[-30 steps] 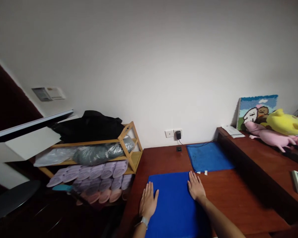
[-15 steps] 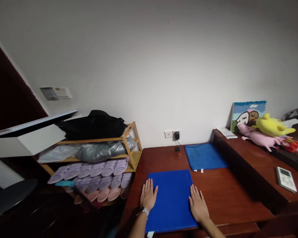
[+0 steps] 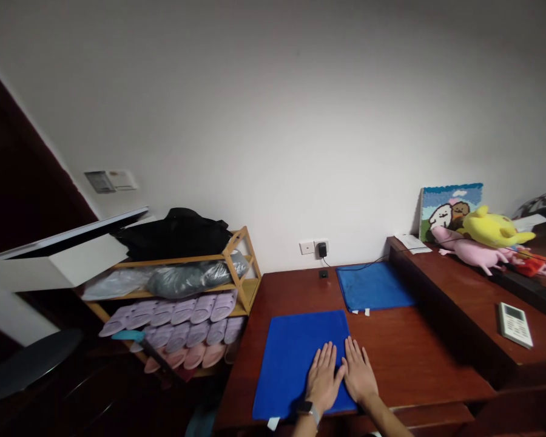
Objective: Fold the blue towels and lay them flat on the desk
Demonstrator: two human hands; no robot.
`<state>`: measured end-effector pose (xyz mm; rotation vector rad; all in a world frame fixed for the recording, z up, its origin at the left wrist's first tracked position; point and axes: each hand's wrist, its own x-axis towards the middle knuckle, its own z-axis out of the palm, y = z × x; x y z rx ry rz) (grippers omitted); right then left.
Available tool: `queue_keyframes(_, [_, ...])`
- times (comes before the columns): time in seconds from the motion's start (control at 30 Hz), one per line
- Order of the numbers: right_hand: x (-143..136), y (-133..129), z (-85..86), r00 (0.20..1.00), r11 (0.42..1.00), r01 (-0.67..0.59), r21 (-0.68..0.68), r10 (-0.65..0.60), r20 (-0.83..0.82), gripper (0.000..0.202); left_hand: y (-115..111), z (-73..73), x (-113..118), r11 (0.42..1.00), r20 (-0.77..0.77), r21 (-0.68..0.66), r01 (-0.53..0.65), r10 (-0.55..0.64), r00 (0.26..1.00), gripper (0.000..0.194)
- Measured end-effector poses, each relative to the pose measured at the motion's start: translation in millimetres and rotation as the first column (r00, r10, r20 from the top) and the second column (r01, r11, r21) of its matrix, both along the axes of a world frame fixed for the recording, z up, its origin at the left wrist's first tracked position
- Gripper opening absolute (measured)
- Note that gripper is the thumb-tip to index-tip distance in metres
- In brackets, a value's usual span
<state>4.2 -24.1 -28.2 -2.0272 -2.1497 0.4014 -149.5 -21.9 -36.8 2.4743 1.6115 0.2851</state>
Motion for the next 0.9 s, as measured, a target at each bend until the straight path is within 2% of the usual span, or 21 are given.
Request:
queue_keyframes(0.2, [-1, -1, -7.2, 1.0, 0.999, 0.029, 0.021, -0.029, -0.007, 0.067, -22, 0.6, -123, 0.964, -0.103, 0.048, -0.261, 0.265, 0.959, 0.07])
queue_keyframes(0.27, [0, -1, -10.4, 0.999, 0.999, 0.033, 0.024, -0.034, 0.007, 0.068, -28, -2.6, -153, 0.944, -0.113, 0.065, -0.324, 0.33, 0.937, 0.072])
queue_keyframes(0.33, [-1, 1, -11.3, 0.999, 0.999, 0.036, 0.025, -0.036, 0.022, 0.068, -32, -6.6, -170, 0.926, -0.105, 0.085, -0.369, 0.376, 0.921, 0.073])
queue_keyframes(0.5, [-2, -2, -6.0, 0.998, 0.999, 0.04, -0.004, -0.04, 0.046, 0.069, -33, -11.9, -175, 0.917, -0.057, 0.117, -0.382, 0.39, 0.919, 0.073])
queue_keyframes(0.6, [-1, -19, -10.0, 0.996, 0.998, 0.067, 0.015, -0.067, 0.062, 0.07, -33, -10.6, -172, 0.921, -0.043, 0.106, -0.375, 0.381, 0.924, 0.073])
queue_keyframes(0.77, [5, -55, -24.0, 0.998, 0.999, 0.025, 0.042, -0.028, 0.057, 0.068, -34, -8.1, -171, 0.92, -0.046, 0.093, -0.38, 0.385, 0.922, 0.076])
queue_keyframes(0.9, [5, -62, -21.6, 0.998, 0.997, 0.016, 0.075, -0.02, 0.061, 0.066, -31, -0.7, -175, 0.926, -0.075, 0.077, -0.369, 0.374, 0.924, 0.075])
